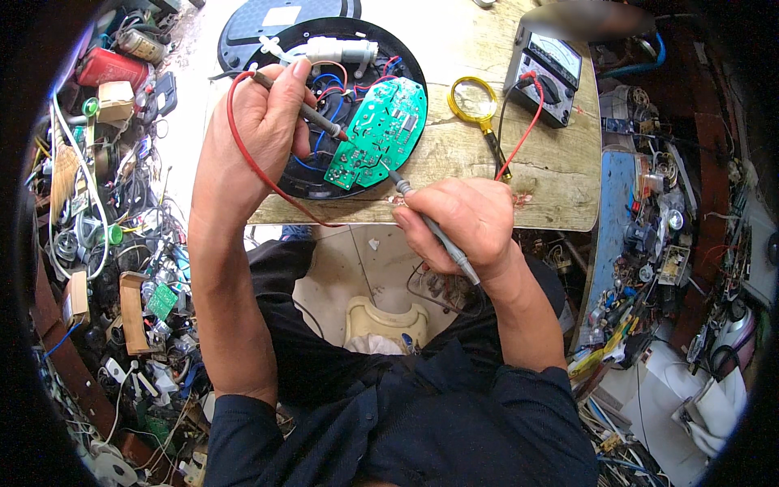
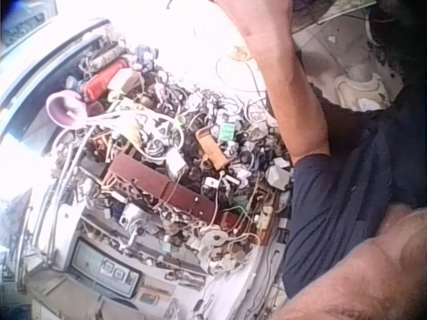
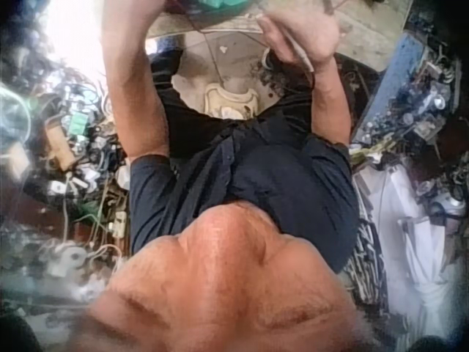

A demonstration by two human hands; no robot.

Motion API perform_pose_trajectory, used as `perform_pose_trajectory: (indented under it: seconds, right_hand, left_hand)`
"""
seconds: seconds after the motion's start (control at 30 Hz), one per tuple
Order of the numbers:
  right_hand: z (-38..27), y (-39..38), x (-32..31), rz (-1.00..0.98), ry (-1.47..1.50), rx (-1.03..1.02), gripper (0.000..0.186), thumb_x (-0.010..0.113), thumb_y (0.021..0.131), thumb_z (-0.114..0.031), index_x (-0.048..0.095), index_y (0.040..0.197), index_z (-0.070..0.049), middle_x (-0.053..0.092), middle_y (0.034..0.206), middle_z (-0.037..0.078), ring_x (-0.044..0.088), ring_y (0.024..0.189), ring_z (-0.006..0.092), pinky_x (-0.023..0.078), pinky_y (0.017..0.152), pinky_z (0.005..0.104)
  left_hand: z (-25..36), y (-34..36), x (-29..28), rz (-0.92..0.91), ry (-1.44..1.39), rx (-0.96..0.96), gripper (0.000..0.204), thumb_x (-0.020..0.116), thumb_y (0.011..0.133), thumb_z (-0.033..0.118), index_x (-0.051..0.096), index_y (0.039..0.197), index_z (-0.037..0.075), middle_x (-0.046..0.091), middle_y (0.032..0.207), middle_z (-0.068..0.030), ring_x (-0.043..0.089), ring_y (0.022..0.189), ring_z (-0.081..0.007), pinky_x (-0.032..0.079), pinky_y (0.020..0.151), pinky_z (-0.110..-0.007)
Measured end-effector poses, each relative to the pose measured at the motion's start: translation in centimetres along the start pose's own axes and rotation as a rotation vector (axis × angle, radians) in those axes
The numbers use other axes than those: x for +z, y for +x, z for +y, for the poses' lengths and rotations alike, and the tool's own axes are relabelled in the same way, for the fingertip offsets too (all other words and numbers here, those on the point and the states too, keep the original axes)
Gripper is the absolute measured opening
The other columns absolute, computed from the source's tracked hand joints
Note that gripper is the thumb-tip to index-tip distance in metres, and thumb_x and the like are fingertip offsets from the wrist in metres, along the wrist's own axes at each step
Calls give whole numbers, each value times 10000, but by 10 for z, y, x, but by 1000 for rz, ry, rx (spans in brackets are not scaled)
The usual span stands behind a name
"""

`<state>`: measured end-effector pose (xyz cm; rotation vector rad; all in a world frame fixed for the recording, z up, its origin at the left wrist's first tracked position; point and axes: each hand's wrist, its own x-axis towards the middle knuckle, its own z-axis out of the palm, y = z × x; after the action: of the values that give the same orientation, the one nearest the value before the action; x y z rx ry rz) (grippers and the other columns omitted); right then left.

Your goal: The person uses a multimeter to test various points on a green circuit board. They hold the probes and touch different components on the board while seated on the floor in a cluttered workspace.

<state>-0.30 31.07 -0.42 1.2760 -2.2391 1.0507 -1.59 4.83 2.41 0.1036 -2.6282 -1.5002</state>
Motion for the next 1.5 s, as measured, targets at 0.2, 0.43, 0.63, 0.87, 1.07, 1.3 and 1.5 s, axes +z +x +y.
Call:
perform_pose_trajectory:
  seconds: [0.2,0.43,0.63,0.87,1.07,1.3,1.5]
  right_hand:
    - [-2,-3,-5,-53,-11,37,214,848,865,-46,707,1026,-37,743,785,101,729,630,263,549,569,359]
    - [-2,-4,-5,-31,-43,35,254,862,851,-25,727,1067,-26,749,801,101,726,638,255,548,571,354]
    - [-5,-1,-4,4,-50,74,368,875,824,38,759,1171,-2,779,940,140,759,743,270,587,650,353]
    - [-4,-3,-5,30,-78,72,328,863,864,10,751,1172,18,787,993,162,780,834,296,615,708,365]
    - [-1,0,-6,35,-22,19,348,871,854,-17,724,1168,10,769,969,157,772,770,288,616,632,364]
    - [0,1,-3,43,4,25,328,846,832,18,720,1134,0,770,919,148,768,728,294,615,629,370]
    - [-2,-2,-2,8,6,89,287,839,826,24,729,1090,3,782,919,161,790,767,319,623,685,376]
  left_hand:
    - [-3,0,0,25,57,116,507,535,1159,448,719,918,42,591,571,-8,510,551,-89,395,550,-314]
    - [-3,0,0,23,50,123,513,533,1159,452,716,916,40,589,569,-7,505,548,-91,389,546,-317]
    - [-6,0,-1,22,72,155,512,533,1160,454,714,916,42,586,571,-7,502,548,-86,383,542,-313]
    - [-1,0,1,17,16,52,504,530,1163,444,713,914,46,589,578,-5,517,544,-88,387,540,-309]
    - [-3,0,0,12,56,118,502,532,1164,439,709,909,45,586,577,-7,518,544,-91,391,541,-310]
    - [1,-1,0,14,27,22,505,533,1163,440,706,915,36,583,571,-11,509,545,-94,398,545,-316]
    - [0,0,1,28,41,75,509,536,1161,442,712,920,29,589,567,-22,521,548,-100,412,549,-323]
